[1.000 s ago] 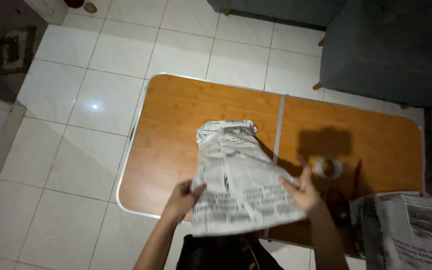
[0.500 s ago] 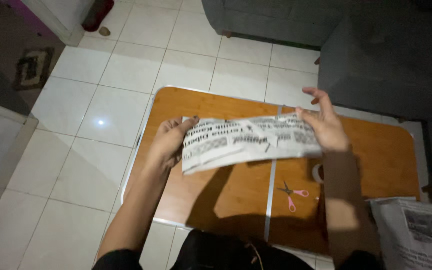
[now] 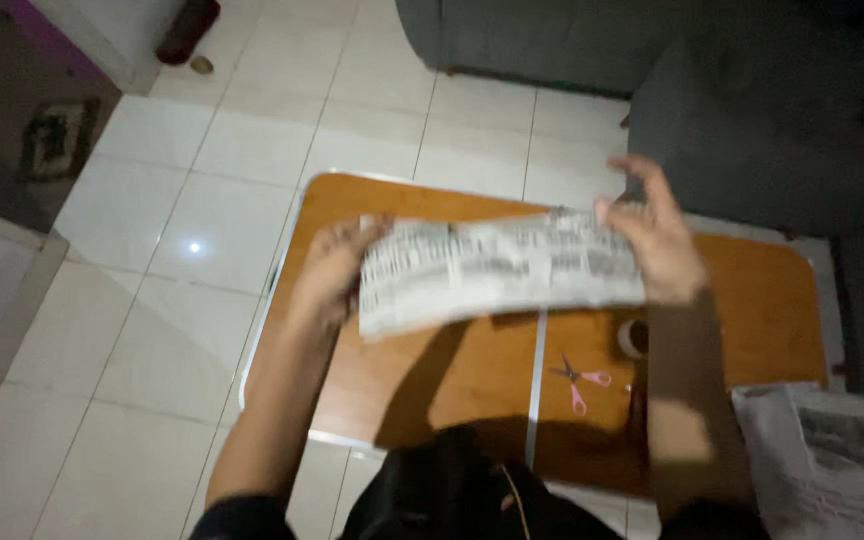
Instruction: The person folds a newspaper sheet on a wooden table, applies clear tape to secure the folds, and trims excess paper with scissors. The person repeats folding and taping steps to form a compact wrapped package.
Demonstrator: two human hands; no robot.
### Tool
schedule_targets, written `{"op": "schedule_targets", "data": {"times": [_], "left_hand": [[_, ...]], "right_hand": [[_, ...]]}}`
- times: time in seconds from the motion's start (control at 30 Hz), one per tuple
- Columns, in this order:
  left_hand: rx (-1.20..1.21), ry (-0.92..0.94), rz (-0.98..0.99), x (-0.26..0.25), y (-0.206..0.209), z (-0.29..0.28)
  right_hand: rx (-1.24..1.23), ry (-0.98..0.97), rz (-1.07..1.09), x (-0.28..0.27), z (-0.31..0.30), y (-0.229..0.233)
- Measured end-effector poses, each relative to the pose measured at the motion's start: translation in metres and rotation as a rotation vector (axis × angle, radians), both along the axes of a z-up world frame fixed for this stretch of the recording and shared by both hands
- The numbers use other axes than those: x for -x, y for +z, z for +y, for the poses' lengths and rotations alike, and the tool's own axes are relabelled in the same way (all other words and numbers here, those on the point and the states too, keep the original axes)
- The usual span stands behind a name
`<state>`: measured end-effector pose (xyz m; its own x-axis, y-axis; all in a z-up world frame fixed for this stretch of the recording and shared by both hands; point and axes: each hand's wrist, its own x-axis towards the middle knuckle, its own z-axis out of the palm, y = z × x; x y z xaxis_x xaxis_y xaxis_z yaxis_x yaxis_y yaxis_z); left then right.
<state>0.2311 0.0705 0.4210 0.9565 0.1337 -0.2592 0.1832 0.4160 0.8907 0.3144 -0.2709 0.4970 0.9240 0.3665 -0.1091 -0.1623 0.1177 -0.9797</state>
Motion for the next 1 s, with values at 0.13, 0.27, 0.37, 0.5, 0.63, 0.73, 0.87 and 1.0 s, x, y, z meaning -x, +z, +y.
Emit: {"op": "schedule_targets", "data": {"times": [0.13, 0.27, 0.37, 0.5, 0.63, 0.73, 0.87, 1.0], "left_hand": [[0.117, 0.011, -0.069, -0.009, 0.024, -0.005], [0.194, 0.015, 0.096, 0.044, 0.023, -0.012], [0.247, -0.014, 0.156, 0.065, 0.013, -0.012], [0.116, -0.031, 0.196, 0.028, -0.026, 0.001], [0.583, -0.022, 0.277, -0.078, -0.089, 0.011], [0.473, -0.09, 0.291, -0.143, -0.134, 0.023], [0.488, -0.097, 0.329, -0.208, -0.185, 0.021], [0.237, -0.337, 0.226, -0.258, -0.218, 0.029]], "right_hand": [[0.039, 0.01, -0.061, 0.003, 0.005, 0.012], [0.242, 0.002, 0.028, 0.026, -0.018, 0.009], [0.199, 0.071, 0.062, 0.032, -0.041, -0.003], [0.472, 0.165, -0.298, -0.011, -0.045, -0.042], [0.332, 0.004, -0.198, -0.08, -0.025, -0.108], [-0.095, -0.255, 0.172, -0.126, -0.026, -0.163], [0.2, -0.331, 0.005, -0.133, -0.042, -0.255], [0.617, 0.079, -0.034, -0.083, -0.026, -0.367]]}}
